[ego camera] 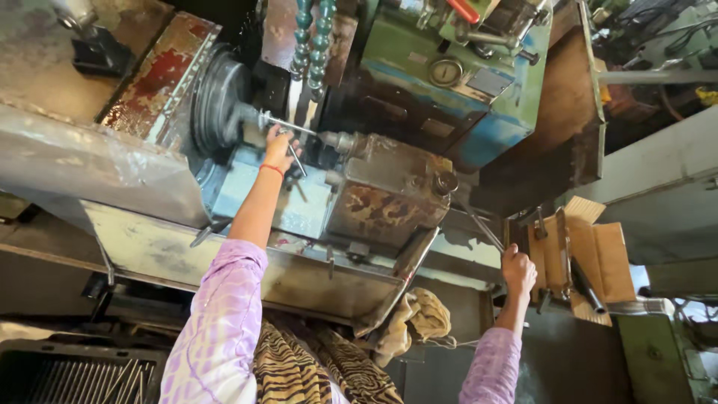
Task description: The person repeatedly picks metal rods from a green crate, inserts each rod into a grinding machine, and operates a lever to grind the rod's end. After each cycle, the person removes the rod and places it into a metal tray. The process is repeated for multiple rods throughout the clip.
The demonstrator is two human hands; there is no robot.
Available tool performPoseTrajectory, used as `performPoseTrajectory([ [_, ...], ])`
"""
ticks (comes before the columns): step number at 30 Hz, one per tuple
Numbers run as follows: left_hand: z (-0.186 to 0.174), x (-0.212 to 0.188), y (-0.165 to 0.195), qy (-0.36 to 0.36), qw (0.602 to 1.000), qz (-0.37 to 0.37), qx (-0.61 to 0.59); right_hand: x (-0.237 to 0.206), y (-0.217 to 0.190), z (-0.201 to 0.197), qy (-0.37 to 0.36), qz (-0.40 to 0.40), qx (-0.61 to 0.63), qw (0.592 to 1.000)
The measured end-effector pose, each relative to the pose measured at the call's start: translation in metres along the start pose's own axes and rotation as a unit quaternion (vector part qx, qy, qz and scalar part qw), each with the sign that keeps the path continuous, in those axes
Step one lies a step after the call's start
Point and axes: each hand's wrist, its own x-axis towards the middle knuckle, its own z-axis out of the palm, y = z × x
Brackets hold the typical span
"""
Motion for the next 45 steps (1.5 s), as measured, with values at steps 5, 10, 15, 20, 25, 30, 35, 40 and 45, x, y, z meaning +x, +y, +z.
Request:
performPoseTrajectory([
  [5,-0.006,0.018,-0.001,-0.005,0.999,-0.009,-0.033,-0.017,0.000,0.019,0.031,0.028,0.004,0.999],
  [10,-0.006,0.031,-0.010,-0.032,0.998,0.002,-0.046,-0.009,0.001,0.028,0.073,0.024,0.006,0.997],
  [15,0.005,0.042,-0.015,-0.030,0.999,0.011,-0.011,0.004,-0.005,0.031,0.144,0.018,0.018,0.989],
  [20,0.018,0.051,-0.020,-0.090,0.990,0.103,-0.025,0.007,-0.006,0.039,0.159,0.016,0.016,0.987],
  [25,0.011,0.055,-0.022,-0.076,0.995,0.062,-0.036,0.011,-0.006,0.043,0.161,0.008,-0.003,0.987],
  [30,0.005,0.061,-0.022,-0.012,0.996,0.063,-0.059,0.010,-0.008,0.047,0.164,0.005,-0.003,0.987],
  [35,0.001,0.066,-0.017,0.032,0.990,0.085,-0.108,0.012,-0.010,0.048,0.166,0.014,-0.006,0.986],
  [40,-0.006,0.068,-0.009,0.014,0.972,0.119,-0.203,0.013,-0.010,0.046,0.161,0.013,-0.007,0.987],
  [45,-0.007,0.067,-0.009,0.007,0.967,0.116,-0.225,-0.003,-0.003,0.044,0.114,-0.023,0.025,0.993],
])
